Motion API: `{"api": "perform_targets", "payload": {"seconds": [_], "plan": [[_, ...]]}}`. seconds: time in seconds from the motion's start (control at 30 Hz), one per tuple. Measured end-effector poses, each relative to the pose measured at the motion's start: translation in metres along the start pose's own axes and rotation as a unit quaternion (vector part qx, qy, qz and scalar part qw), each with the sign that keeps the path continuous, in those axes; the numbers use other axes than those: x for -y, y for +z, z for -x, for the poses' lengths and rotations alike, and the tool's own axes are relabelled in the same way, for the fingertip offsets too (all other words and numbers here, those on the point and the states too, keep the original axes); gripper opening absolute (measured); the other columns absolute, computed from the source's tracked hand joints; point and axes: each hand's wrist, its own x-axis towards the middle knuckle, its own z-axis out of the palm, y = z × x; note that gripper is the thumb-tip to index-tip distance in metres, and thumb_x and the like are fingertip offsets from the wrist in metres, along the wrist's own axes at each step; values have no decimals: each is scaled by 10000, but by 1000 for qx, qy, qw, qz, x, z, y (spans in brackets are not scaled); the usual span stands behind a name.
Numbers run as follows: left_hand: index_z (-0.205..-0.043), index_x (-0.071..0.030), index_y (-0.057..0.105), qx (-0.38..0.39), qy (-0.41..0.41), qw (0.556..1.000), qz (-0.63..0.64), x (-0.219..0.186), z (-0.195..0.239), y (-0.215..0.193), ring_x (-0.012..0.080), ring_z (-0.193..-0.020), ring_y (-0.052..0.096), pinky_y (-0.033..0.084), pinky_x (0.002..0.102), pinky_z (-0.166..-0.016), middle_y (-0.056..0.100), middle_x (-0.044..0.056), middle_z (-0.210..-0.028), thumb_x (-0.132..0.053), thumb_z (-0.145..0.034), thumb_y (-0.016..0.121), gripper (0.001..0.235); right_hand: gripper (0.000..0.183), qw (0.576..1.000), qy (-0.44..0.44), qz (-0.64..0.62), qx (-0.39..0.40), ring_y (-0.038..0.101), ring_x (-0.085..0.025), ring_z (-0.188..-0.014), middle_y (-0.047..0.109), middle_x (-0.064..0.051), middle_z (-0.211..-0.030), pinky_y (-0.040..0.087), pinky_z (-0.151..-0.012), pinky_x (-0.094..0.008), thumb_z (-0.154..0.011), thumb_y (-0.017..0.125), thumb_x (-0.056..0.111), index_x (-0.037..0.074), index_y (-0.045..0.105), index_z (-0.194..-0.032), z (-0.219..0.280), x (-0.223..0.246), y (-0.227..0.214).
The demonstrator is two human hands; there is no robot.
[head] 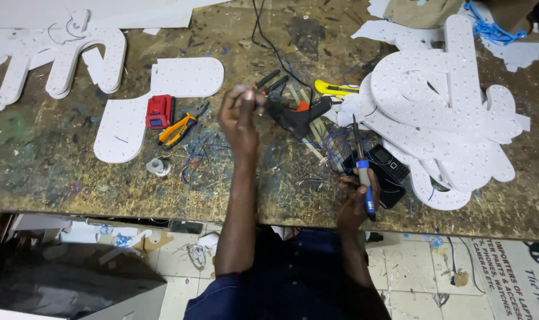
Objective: The person is soldering electrical wires together on a workbench, likely for an LED sign assembly.
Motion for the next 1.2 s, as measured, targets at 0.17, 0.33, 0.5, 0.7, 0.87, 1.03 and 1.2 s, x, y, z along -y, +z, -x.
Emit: {"api": "perform_targets", "payload": {"seconds": [0.17,0.33,0.5,0.7,0.87,1.03,1.2], "plan": [[-1126,-52,801,1,101,967,-236,-50,39,-86,231,-958,788,637,356,-852,802,182,-1009,-102,-1091,795,61,607,1000,17,2,24,812,-314,-995,738,-307,-1256,702,-709,-326,-1165,593,416,-46,574,-1559,9,-11,2],[-993,-29,798,16,111,898,-425,-37,75,-149,358,-950,791,611,427,-918,784,177,-973,-55,-1051,855,86,577,994,54,-17,88,813,-367,-945,737,-334,-1158,712,-690,-369,-1124,650,418,-62,645,-1444,34,-9,37],[-966,28,744,19,51,856,-514,-4,94,-167,507,-871,716,577,577,-837,689,242,-857,-98,-1011,842,166,533,968,161,-1,194,811,-299,-1023,795,-294,-1149,699,-816,-370,-1124,646,346,-72,684,-1453,58,-5,63],[-958,18,766,57,52,851,-519,27,97,-177,506,-835,692,575,575,-780,650,231,-816,-113,-1080,739,180,476,957,176,23,228,813,-297,-1004,803,-279,-1115,710,-798,-378,-1141,628,271,-76,691,-1462,67,-5,65],[-1106,34,814,145,67,826,-541,13,108,-158,506,-1078,711,562,555,-1010,739,266,-1035,-99,-1061,696,183,492,970,179,30,162,788,-255,-881,778,-237,-1015,694,-714,-364,-1127,632,356,-59,716,-1376,77,-24,55],[-1262,25,785,151,11,821,-551,24,121,-168,493,-1157,693,516,560,-1091,726,264,-1152,-109,-1123,592,272,479,972,176,36,149,775,-236,-825,752,-222,-954,687,-672,-343,-1126,615,347,-73,710,-1336,73,-17,61],[-1216,-27,817,204,-31,826,-524,15,114,-167,498,-1082,690,518,587,-1042,687,224,-1045,-157,-1000,796,252,484,973,186,-4,136,784,-260,-819,755,-252,-944,689,-661,-334,-1137,614,328,-97,688,-1356,75,-26,57]]}}
